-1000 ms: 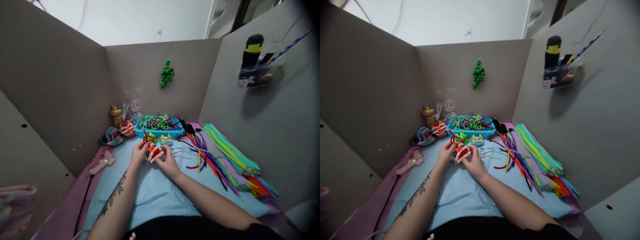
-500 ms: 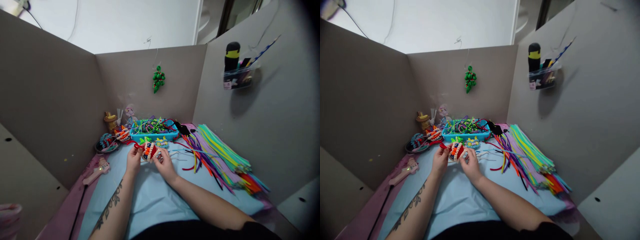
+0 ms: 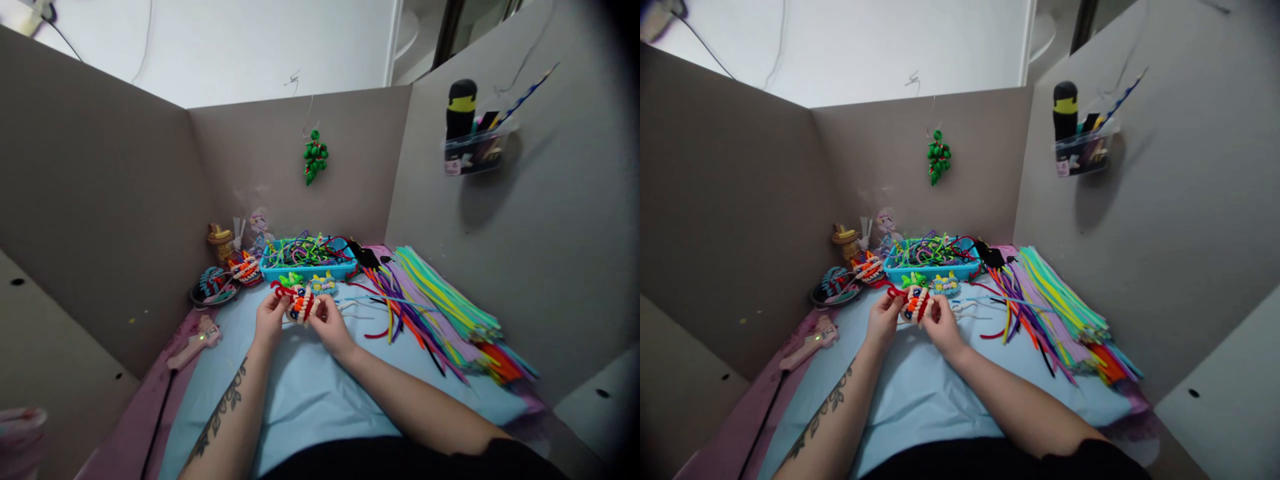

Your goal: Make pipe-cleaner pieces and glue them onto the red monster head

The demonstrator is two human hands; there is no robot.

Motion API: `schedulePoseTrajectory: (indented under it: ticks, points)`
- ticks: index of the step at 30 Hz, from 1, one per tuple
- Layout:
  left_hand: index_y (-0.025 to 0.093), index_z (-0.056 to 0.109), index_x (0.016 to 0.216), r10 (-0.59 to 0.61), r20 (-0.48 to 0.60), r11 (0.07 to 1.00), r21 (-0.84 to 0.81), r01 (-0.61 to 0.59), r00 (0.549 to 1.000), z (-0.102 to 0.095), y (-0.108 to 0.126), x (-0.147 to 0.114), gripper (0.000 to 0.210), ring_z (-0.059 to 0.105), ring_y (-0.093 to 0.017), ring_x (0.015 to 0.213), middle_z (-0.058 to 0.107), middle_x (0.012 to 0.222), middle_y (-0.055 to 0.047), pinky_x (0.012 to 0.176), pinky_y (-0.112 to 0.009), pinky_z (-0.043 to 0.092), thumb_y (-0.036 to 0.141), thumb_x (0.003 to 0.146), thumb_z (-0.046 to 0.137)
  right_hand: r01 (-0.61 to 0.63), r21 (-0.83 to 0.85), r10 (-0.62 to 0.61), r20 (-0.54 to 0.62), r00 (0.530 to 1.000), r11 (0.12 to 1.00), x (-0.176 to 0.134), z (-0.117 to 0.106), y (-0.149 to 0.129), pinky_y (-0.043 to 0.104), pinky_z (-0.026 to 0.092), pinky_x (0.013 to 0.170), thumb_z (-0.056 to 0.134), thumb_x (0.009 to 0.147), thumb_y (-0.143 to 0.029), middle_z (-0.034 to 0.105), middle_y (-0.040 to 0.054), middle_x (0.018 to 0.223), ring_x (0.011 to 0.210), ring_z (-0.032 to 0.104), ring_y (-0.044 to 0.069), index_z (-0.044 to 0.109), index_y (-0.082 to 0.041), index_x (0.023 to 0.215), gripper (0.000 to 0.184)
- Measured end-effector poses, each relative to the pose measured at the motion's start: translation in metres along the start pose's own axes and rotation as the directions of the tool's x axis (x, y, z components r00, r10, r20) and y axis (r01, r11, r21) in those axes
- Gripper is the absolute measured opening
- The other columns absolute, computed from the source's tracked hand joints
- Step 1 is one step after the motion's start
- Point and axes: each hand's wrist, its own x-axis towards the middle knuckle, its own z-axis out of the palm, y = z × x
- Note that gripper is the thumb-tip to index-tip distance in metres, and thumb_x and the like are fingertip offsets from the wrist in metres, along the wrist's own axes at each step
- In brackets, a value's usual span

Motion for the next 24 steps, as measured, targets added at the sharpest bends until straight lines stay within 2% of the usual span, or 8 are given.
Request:
schedulePoseTrajectory:
  ticks: [4, 8, 10, 13, 15, 19, 21, 24]
  points:
    - [0.015, 0.068, 0.086, 0.011, -0.018, 0.994, 0.113, -0.009, 1.000, -0.005, 0.006, 0.008, 0.038, 0.064, -0.017, 0.069, 0.070, 0.077, -0.004, 0.069, -0.029, 0.050, 0.049, 0.070, 0.066, -0.059, 0.069, 0.053, 0.081, 0.995, 0.996, 0.002, -0.003, -0.002, 0.022, 0.036, 0.049, 0.055, 0.062, -0.024, 0.043, -0.0074, 0.058, 0.052, 0.041, 0.010, 0.042, -0.022, 0.072, 0.016]
    - [0.014, 0.068, 0.071, 0.019, -0.020, 0.953, 0.302, -0.012, 1.000, -0.025, 0.022, 0.028, 0.031, 0.057, -0.015, 0.055, 0.063, 0.059, -0.001, 0.055, -0.024, 0.045, 0.044, 0.065, 0.070, -0.114, 0.097, 0.106, 0.083, 0.991, 0.989, 0.006, -0.011, 0.000, 0.020, 0.031, 0.044, 0.055, 0.064, -0.027, 0.040, -0.0089, 0.056, 0.046, 0.038, 0.009, 0.044, -0.022, 0.076, 0.017]
    - [0.014, 0.068, 0.064, 0.038, -0.007, 0.914, 0.404, -0.032, 0.999, -0.037, 0.028, 0.040, 0.024, 0.057, -0.016, 0.057, 0.063, 0.058, -0.002, 0.056, -0.025, 0.045, 0.037, 0.060, 0.073, -0.137, 0.093, 0.129, 0.080, 0.988, 0.986, 0.008, -0.014, 0.003, 0.020, 0.032, 0.044, 0.055, 0.064, -0.027, 0.042, -0.0087, 0.056, 0.047, 0.040, 0.009, 0.044, -0.022, 0.076, 0.017]
    - [0.016, 0.068, 0.066, 0.091, 0.004, 0.853, 0.515, -0.080, 0.996, -0.050, 0.031, 0.053, 0.017, 0.061, -0.020, 0.069, 0.065, 0.068, -0.004, 0.068, -0.030, 0.047, 0.031, 0.060, 0.071, -0.176, 0.063, 0.169, 0.101, 0.980, 0.982, 0.009, -0.015, 0.008, 0.020, 0.034, 0.044, 0.056, 0.064, -0.027, 0.048, -0.0076, 0.055, 0.047, 0.044, 0.010, 0.044, -0.022, 0.075, 0.017]
    - [0.017, 0.069, 0.076, 0.145, -0.003, 0.814, 0.569, -0.117, 0.989, -0.056, 0.033, 0.056, 0.020, 0.061, -0.025, 0.086, 0.067, 0.083, -0.006, 0.083, -0.037, 0.045, 0.027, 0.059, 0.070, -0.193, 0.030, 0.188, 0.115, 0.975, 0.981, 0.010, -0.015, 0.011, 0.020, 0.035, 0.044, 0.057, 0.064, -0.026, 0.051, -0.0071, 0.055, 0.047, 0.045, 0.010, 0.046, -0.021, 0.075, 0.016]
    - [0.017, 0.059, 0.112, 0.286, -0.046, 0.741, 0.644, -0.190, 0.957, -0.056, 0.040, 0.043, 0.044, 0.037, -0.031, 0.126, 0.051, 0.124, -0.013, 0.108, -0.049, 0.018, 0.023, 0.068, 0.063, -0.167, -0.046, 0.171, 0.093, 0.981, 0.985, 0.012, -0.017, 0.016, 0.020, 0.034, 0.045, 0.057, 0.064, -0.024, 0.049, -0.0072, 0.055, 0.049, 0.044, 0.010, 0.049, -0.020, 0.073, 0.013]
    - [0.017, 0.054, 0.118, 0.314, 0.004, 0.714, 0.658, -0.239, 0.949, -0.048, 0.044, 0.027, 0.041, 0.032, -0.030, 0.130, 0.047, 0.129, -0.015, 0.109, -0.049, 0.014, 0.025, 0.078, 0.053, -0.136, -0.088, 0.143, 0.083, 0.986, 0.987, 0.013, -0.018, 0.017, 0.020, 0.034, 0.047, 0.058, 0.064, -0.024, 0.048, -0.0072, 0.057, 0.051, 0.044, 0.010, 0.050, -0.020, 0.072, 0.012]
    - [0.023, 0.067, 0.099, 0.235, 0.252, 0.681, 0.646, -0.344, 0.939, -0.025, 0.043, 0.003, 0.030, 0.054, -0.028, 0.109, 0.065, 0.106, -0.009, 0.099, -0.040, 0.036, 0.028, 0.070, 0.067, -0.085, -0.155, 0.104, 0.120, 0.987, 0.984, 0.013, -0.017, 0.017, 0.021, 0.036, 0.049, 0.059, 0.068, -0.027, 0.049, -0.0070, 0.058, 0.052, 0.045, 0.010, 0.051, -0.019, 0.074, 0.012]
